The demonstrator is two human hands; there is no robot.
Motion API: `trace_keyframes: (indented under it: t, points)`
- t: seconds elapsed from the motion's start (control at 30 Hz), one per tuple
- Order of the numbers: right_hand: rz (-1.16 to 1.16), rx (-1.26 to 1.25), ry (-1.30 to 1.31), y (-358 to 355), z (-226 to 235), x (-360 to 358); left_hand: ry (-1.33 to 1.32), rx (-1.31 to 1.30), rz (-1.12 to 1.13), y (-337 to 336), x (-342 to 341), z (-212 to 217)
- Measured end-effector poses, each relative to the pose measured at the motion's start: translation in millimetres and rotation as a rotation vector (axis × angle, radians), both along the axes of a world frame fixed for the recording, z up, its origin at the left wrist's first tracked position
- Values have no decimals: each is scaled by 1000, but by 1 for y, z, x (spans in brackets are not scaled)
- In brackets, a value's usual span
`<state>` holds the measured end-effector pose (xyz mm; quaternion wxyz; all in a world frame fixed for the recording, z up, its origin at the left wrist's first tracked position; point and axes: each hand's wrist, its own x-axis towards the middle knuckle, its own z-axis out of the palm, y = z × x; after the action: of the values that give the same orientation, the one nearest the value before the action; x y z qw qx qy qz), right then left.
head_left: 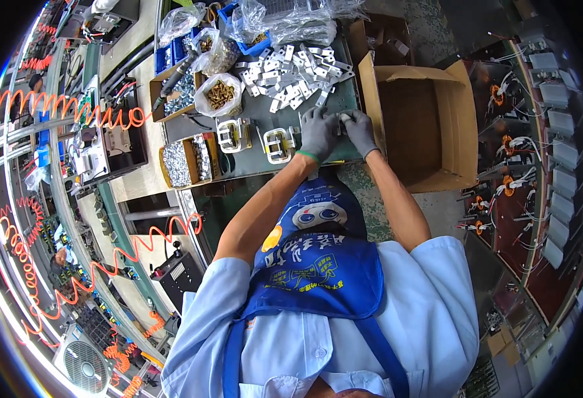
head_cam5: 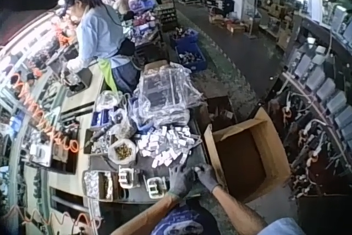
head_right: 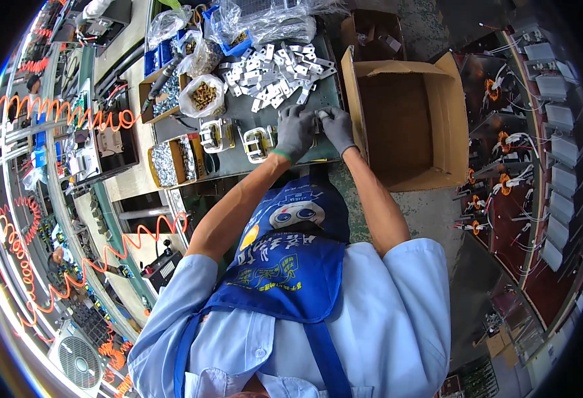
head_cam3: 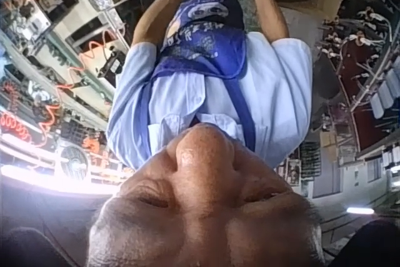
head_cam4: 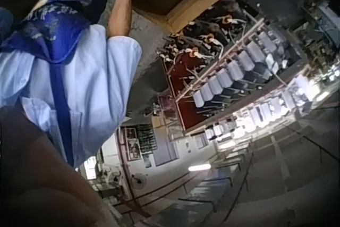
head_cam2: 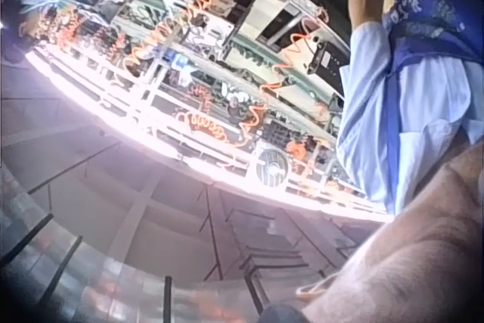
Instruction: Assembling small electrical components at a factory workbench using a pneumatic screwdriver.
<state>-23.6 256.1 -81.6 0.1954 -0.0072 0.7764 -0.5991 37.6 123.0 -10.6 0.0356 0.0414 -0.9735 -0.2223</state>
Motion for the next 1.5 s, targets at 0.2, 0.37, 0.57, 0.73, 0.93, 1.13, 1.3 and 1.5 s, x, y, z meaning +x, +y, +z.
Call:
trace_keyframes:
  t: [0.2, 0.37, 0.57, 0.73, 0.93, 1.13, 1.3, 1.5]
  points:
    - [-4, -3, 79, 2, -6, 3, 95, 67, 133, 13, 13, -2]
    - [-6, -46, -29, 3, -5, 2, -100, 133, -142, -3, 15, 1]
    - [50, 34, 90, 6, 0, 1, -46, 68, 22, 1, 15, 5]
    - [45, 378, 269, -2, 25, -3, 154, 236, 29, -23, 36, 15]
    - [446, 386, 605, -44, 75, 2, 25, 86, 211, -89, 64, 17]
    - [937, 563, 764, -90, 72, 13, -138, 58, 182, -102, 64, 1]
    - [971, 575, 743, -101, 64, 11, -85, 77, 175, -99, 62, -11]
    - [974, 656, 751, -108, 65, 11, -144, 12, 96, -108, 55, -17]
